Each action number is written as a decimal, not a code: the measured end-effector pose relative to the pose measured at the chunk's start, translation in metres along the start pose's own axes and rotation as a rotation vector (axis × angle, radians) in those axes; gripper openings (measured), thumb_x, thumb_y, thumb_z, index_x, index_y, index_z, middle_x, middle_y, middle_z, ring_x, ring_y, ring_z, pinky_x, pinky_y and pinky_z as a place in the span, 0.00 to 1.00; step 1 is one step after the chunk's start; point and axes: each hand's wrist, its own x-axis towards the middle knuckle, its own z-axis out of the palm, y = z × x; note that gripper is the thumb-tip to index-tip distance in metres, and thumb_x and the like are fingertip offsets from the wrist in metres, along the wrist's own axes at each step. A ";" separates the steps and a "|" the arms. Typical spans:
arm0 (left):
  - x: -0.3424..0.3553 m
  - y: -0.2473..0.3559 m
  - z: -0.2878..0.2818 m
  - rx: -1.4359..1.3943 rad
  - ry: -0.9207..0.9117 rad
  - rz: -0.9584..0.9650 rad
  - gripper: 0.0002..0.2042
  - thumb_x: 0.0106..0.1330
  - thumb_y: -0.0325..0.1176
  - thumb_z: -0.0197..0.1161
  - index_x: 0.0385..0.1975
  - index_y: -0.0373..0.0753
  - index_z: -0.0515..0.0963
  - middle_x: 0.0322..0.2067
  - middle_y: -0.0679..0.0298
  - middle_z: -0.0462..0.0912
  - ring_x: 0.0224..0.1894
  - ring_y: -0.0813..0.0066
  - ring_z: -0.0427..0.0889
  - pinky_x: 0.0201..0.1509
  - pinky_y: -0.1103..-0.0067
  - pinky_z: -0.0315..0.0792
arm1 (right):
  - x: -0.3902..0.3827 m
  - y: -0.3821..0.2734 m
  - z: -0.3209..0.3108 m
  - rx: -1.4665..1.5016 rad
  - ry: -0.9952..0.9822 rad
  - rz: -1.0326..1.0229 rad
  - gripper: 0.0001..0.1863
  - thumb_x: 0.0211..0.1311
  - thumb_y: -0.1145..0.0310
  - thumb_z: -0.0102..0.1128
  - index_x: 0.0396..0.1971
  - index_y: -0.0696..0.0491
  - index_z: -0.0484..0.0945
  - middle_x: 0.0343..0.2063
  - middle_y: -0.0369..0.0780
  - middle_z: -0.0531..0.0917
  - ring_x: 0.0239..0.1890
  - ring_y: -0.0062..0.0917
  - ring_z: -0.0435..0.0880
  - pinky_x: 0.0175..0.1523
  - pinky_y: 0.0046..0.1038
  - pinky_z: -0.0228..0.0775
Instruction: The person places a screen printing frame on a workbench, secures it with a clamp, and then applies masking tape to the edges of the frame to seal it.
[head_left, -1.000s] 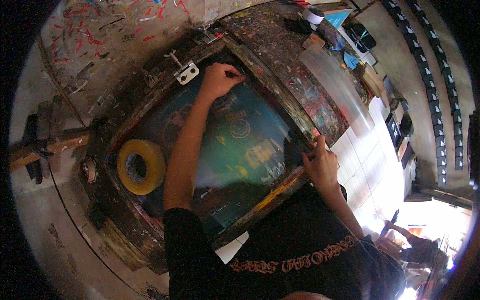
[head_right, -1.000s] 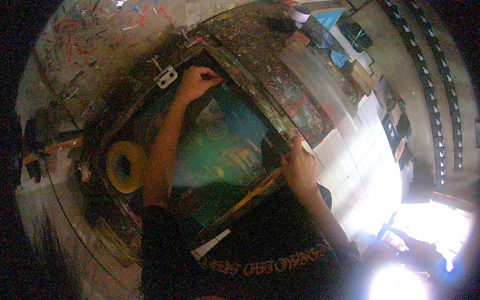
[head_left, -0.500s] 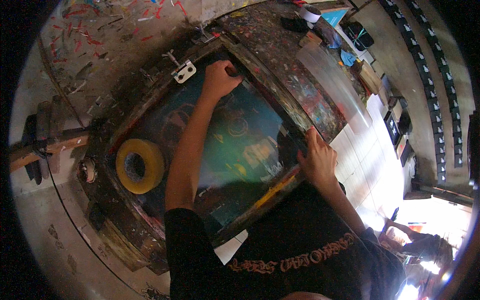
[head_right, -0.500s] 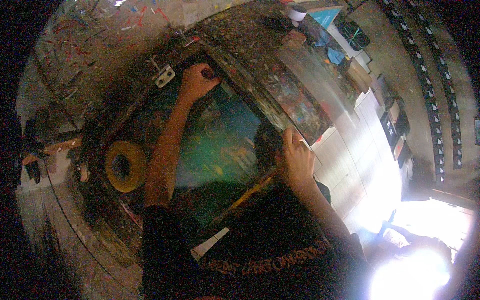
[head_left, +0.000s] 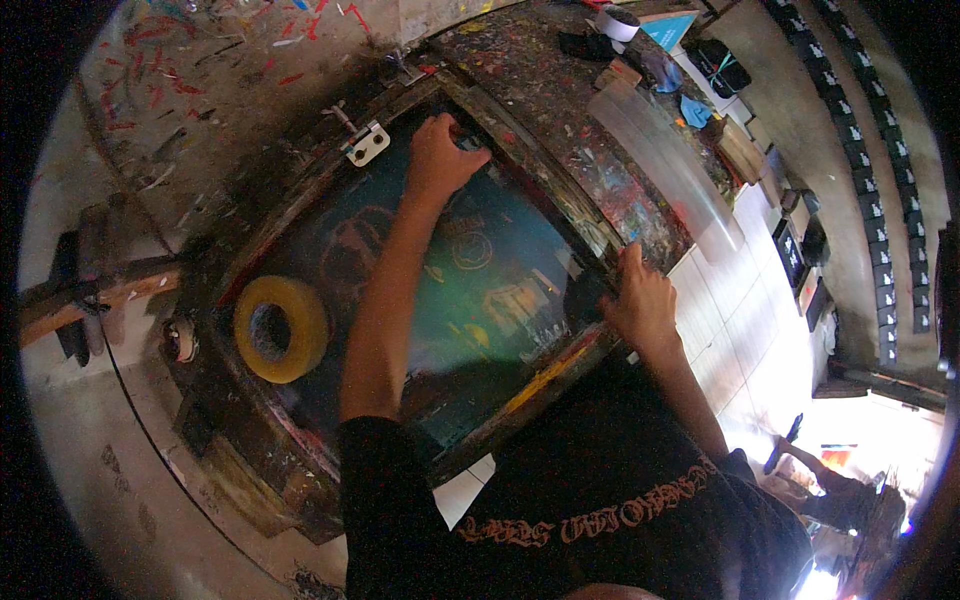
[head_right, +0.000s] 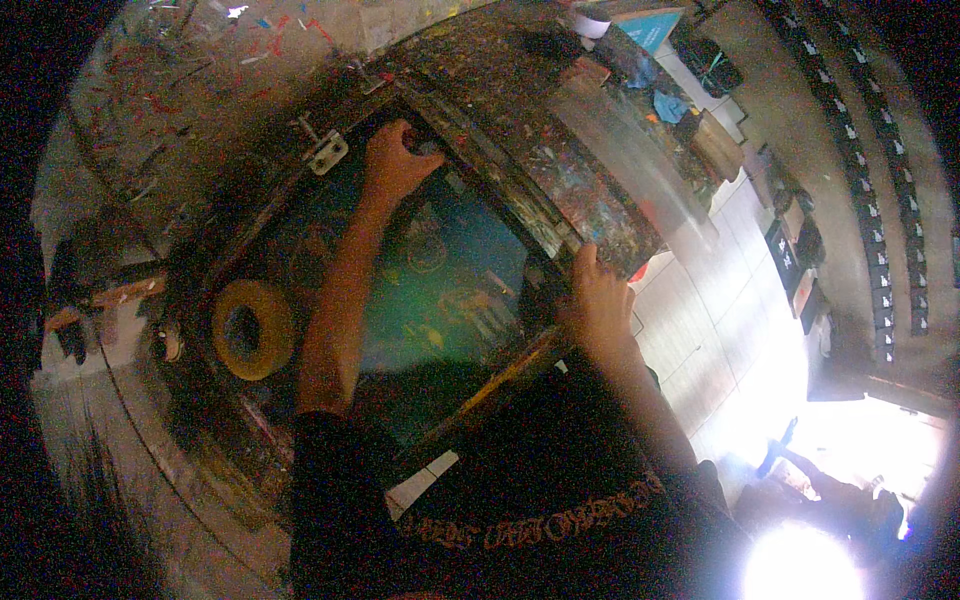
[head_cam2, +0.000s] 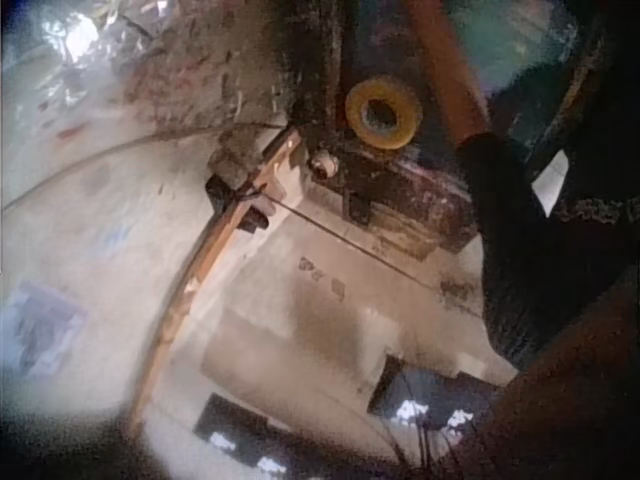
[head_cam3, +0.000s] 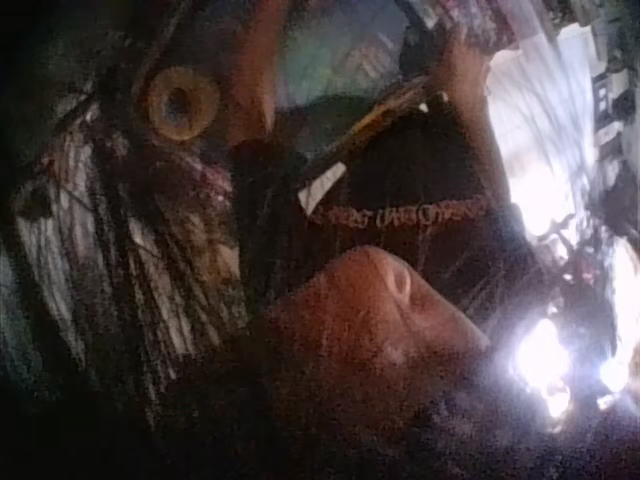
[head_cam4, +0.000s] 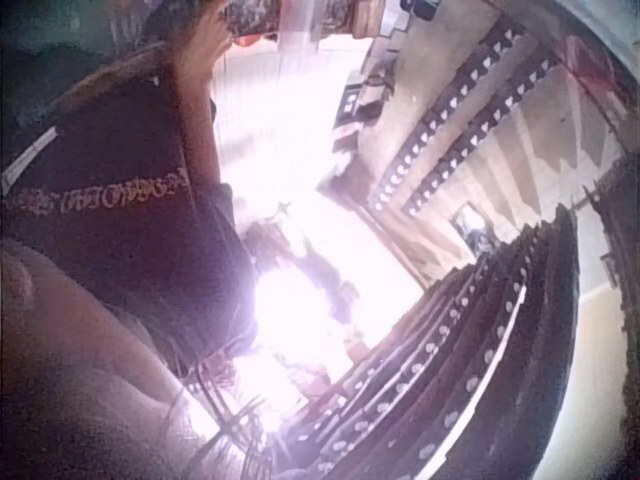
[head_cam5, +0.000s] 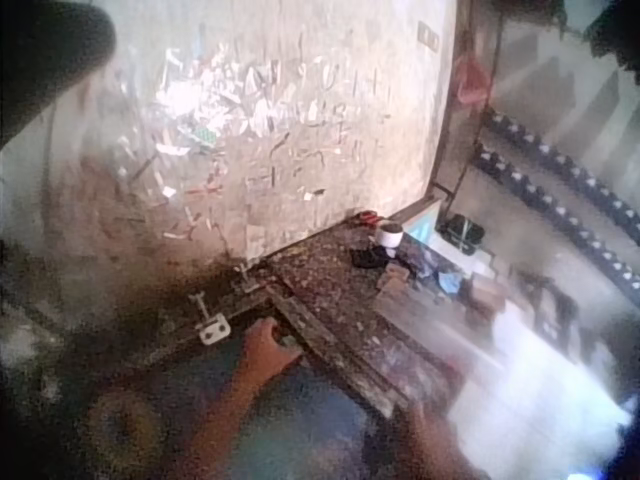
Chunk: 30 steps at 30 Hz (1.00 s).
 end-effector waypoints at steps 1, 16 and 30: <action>0.000 0.004 -0.002 0.005 -0.026 -0.015 0.28 0.44 0.43 0.79 0.39 0.32 0.75 0.37 0.50 0.77 0.43 0.51 0.78 0.46 0.59 0.73 | 0.001 0.002 -0.002 -0.006 -0.024 0.009 0.33 0.46 0.69 0.72 0.49 0.54 0.61 0.37 0.52 0.84 0.39 0.52 0.84 0.41 0.51 0.77; -0.019 0.029 0.008 0.062 0.140 0.038 0.21 0.52 0.40 0.76 0.37 0.33 0.76 0.38 0.51 0.78 0.41 0.52 0.80 0.42 0.60 0.75 | 0.019 0.035 -0.013 -0.126 -0.198 -0.034 0.33 0.42 0.73 0.71 0.49 0.62 0.63 0.32 0.57 0.84 0.39 0.55 0.84 0.43 0.50 0.79; -0.107 0.108 0.010 0.387 -0.039 0.044 0.23 0.72 0.37 0.54 0.61 0.29 0.69 0.62 0.47 0.70 0.67 0.52 0.65 0.70 0.59 0.59 | -0.007 0.052 -0.030 -0.090 0.066 -0.383 0.43 0.49 0.49 0.74 0.58 0.59 0.65 0.41 0.53 0.82 0.43 0.50 0.84 0.47 0.48 0.78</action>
